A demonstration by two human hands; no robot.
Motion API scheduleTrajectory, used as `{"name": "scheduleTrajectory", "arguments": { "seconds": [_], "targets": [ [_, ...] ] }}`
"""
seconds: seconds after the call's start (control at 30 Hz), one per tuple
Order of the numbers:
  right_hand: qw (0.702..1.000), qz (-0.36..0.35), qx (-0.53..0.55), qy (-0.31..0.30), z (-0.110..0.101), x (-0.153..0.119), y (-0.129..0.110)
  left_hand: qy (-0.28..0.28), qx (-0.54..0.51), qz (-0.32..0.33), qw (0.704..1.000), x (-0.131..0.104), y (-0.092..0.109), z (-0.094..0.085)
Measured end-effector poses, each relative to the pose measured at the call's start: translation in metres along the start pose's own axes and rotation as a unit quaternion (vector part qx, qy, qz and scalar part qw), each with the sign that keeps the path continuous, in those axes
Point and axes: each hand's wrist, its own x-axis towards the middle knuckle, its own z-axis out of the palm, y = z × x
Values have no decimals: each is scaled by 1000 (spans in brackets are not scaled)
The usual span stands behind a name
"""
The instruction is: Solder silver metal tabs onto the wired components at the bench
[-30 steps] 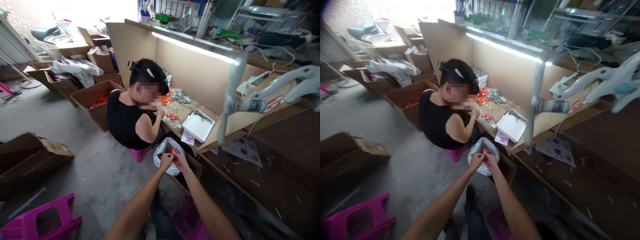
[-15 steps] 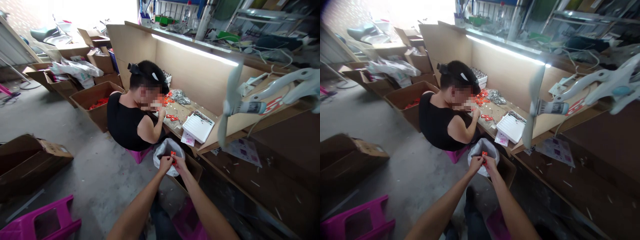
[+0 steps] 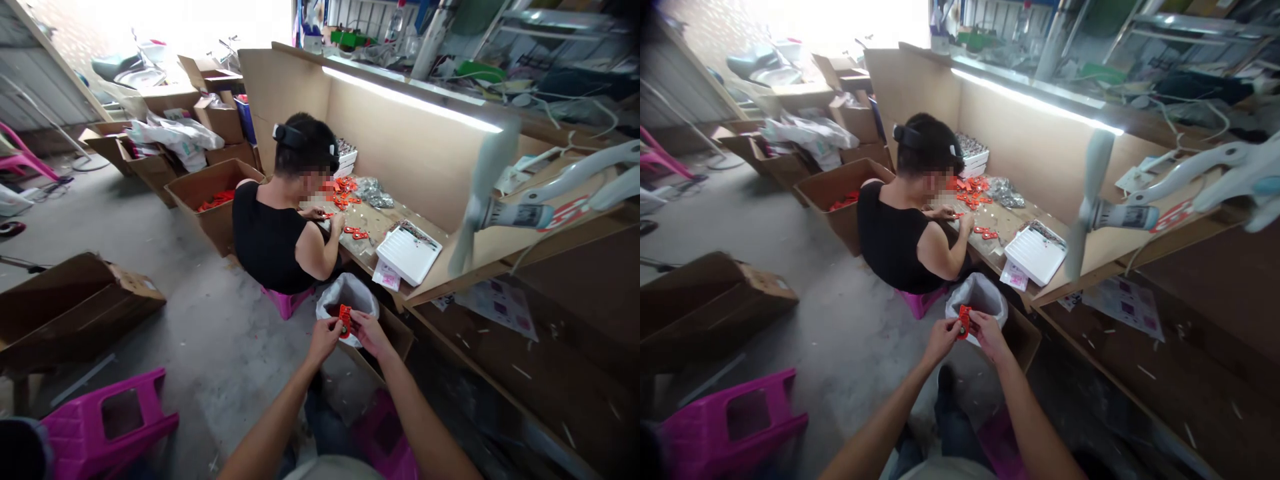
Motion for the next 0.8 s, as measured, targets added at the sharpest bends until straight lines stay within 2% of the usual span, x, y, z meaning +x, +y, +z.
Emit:
{"name": "scheduleTrajectory", "arguments": {
  "seconds": [0.33,0.57,0.7,0.8],
  "targets": [
    [996,-22,-43,-79,63,-46,14,63,26,38,997,-69,15,-48],
    [992,-59,-48,-101,114,-95,26,75,41,83,993,-134,35,-90],
    [991,-55,-44,-113,134,-114,39,76,32,76,994,-164,39,-108],
    [993,-32,-39,-110,141,-121,58,74,6,48,996,-175,32,-114]
  ]
}}
